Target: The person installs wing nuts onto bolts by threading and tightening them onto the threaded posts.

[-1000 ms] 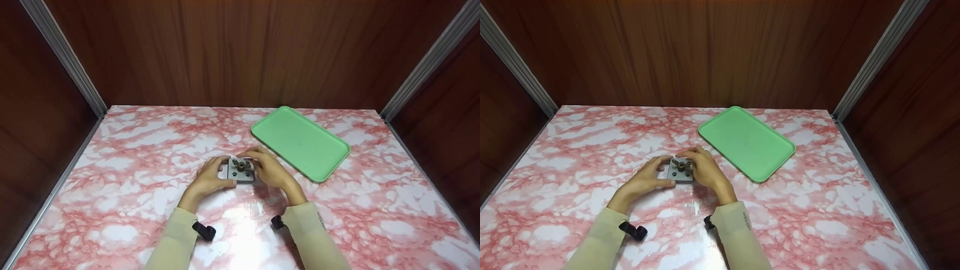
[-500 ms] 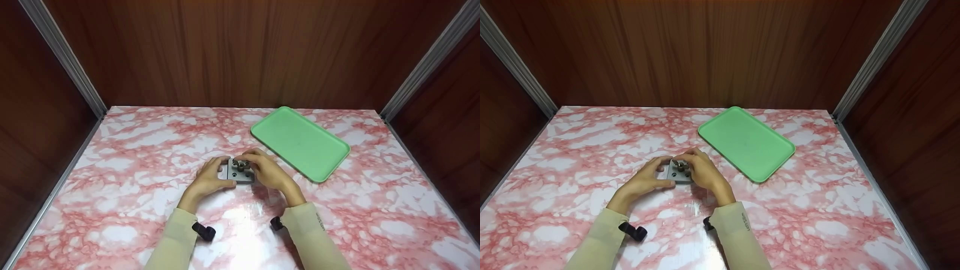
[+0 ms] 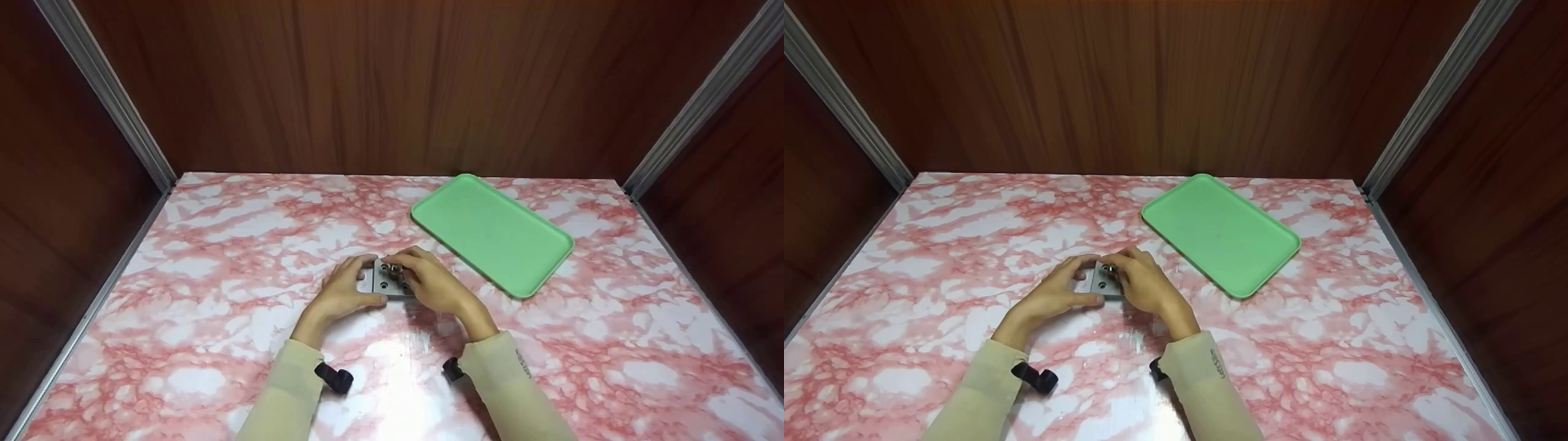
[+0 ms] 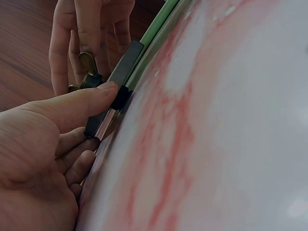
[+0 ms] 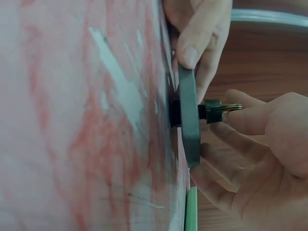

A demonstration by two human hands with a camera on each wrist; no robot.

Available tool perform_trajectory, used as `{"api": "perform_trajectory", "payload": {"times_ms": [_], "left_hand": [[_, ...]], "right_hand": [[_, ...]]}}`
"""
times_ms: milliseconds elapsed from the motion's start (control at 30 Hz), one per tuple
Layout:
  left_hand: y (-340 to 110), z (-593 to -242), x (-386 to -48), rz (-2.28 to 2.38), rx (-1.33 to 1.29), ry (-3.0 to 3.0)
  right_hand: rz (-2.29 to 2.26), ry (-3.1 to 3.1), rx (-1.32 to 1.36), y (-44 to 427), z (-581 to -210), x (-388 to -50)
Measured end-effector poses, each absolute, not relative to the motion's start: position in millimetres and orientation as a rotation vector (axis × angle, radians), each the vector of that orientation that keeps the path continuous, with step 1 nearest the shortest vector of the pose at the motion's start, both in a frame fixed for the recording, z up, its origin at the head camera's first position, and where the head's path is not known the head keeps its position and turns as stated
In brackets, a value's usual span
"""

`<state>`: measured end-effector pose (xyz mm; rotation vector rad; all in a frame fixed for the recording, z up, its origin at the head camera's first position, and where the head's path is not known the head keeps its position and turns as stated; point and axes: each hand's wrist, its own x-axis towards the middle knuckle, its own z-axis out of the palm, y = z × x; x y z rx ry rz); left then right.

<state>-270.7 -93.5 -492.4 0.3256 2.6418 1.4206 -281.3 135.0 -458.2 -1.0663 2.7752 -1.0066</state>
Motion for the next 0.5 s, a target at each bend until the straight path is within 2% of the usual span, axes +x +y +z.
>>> {"api": "perform_trajectory", "payload": {"times_ms": [500], "left_hand": [[-92.8, -493.0, -271.4, 1.41, 0.312, 2.649]], "right_hand": [[-0.986, 2.819, -0.958, 134.2, -462.0, -277.3]]}}
